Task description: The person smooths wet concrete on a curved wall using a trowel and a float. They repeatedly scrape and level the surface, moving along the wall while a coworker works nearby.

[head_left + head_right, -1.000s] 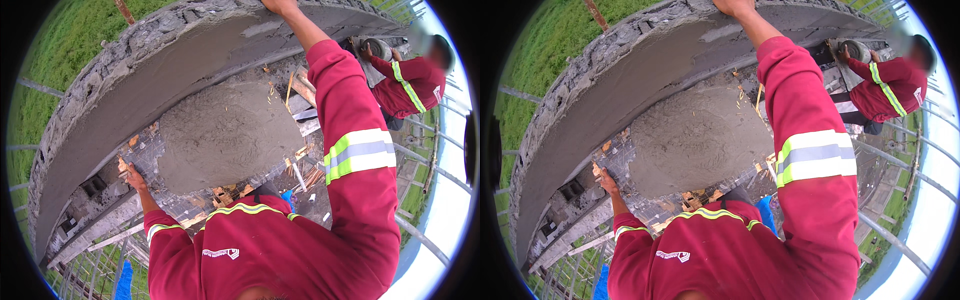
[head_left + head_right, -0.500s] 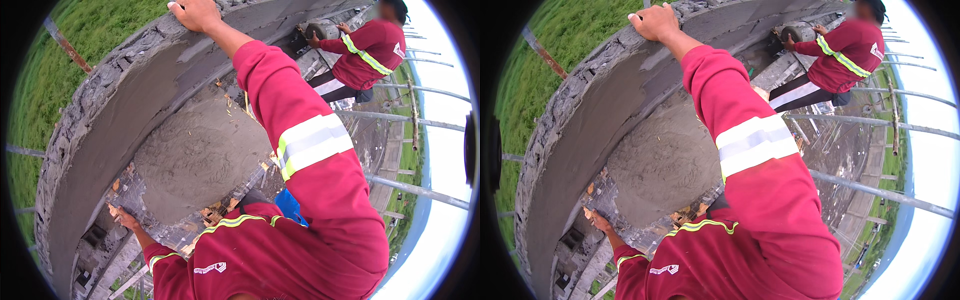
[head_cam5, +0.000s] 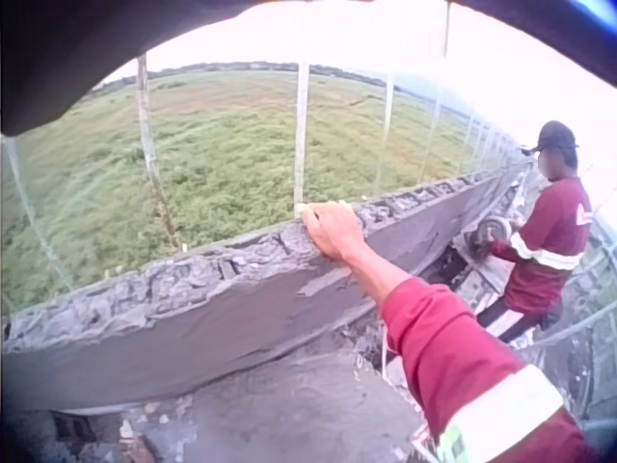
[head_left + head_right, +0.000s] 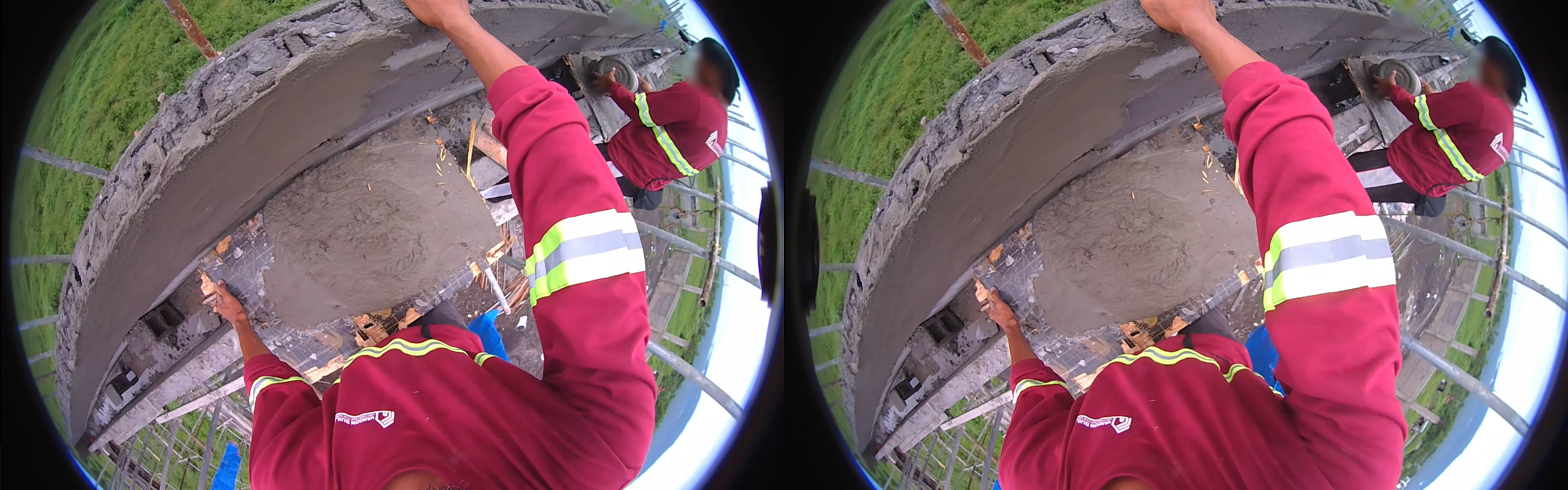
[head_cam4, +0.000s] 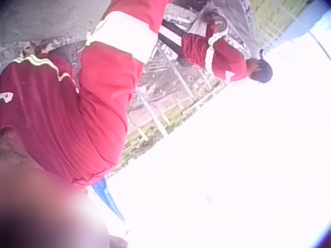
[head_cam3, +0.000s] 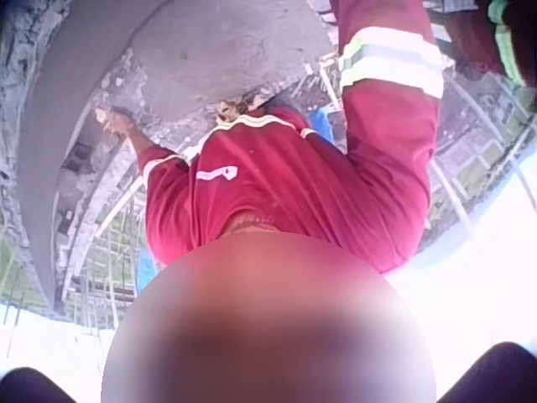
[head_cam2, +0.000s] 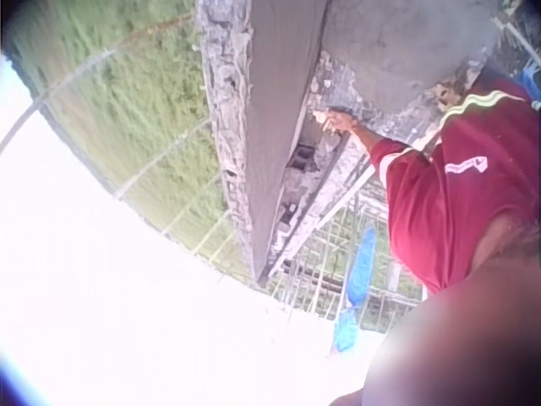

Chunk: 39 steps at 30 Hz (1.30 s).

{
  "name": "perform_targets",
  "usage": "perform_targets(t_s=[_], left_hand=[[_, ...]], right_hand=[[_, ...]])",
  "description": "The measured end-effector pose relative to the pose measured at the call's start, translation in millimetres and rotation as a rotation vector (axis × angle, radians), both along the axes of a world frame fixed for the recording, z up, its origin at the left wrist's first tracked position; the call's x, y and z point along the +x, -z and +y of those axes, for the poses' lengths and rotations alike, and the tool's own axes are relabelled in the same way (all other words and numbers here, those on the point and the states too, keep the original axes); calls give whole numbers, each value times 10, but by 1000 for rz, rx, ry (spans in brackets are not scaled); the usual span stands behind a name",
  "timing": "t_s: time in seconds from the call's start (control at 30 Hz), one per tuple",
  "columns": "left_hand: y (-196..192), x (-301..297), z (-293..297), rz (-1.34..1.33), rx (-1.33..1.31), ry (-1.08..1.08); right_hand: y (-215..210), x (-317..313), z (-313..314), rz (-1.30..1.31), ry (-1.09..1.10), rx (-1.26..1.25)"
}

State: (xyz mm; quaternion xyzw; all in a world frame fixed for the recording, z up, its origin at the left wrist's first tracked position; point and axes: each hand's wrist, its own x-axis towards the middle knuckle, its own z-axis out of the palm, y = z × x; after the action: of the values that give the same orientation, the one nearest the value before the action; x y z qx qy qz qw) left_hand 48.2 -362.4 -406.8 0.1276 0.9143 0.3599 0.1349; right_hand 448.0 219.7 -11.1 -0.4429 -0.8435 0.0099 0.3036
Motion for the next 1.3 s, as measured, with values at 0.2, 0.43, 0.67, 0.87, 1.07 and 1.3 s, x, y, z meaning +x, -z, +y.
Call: perform_targets(t_s=[0.2,0.43,0.67,0.87,1.07,1.3], left_hand=[[40,-15,18,58,70,38],[-139,111,97,54,-102,30],[69,-89,-17,80,-156,57],[-21,-19,-8,88,-378,38],[5,-55,-30,60,-255,81],[79,-109,-103,-24,-52,8]], right_hand=[[27,1,21,14,18,-13],[89,85,49,101,-32,-27],[782,1296,-674,648,122,154],[2185,2823,-1341,111,722,-410],[2894,3756,-1266,-480,829,-464],[2984,4128,-1023,-771,711,-652]])
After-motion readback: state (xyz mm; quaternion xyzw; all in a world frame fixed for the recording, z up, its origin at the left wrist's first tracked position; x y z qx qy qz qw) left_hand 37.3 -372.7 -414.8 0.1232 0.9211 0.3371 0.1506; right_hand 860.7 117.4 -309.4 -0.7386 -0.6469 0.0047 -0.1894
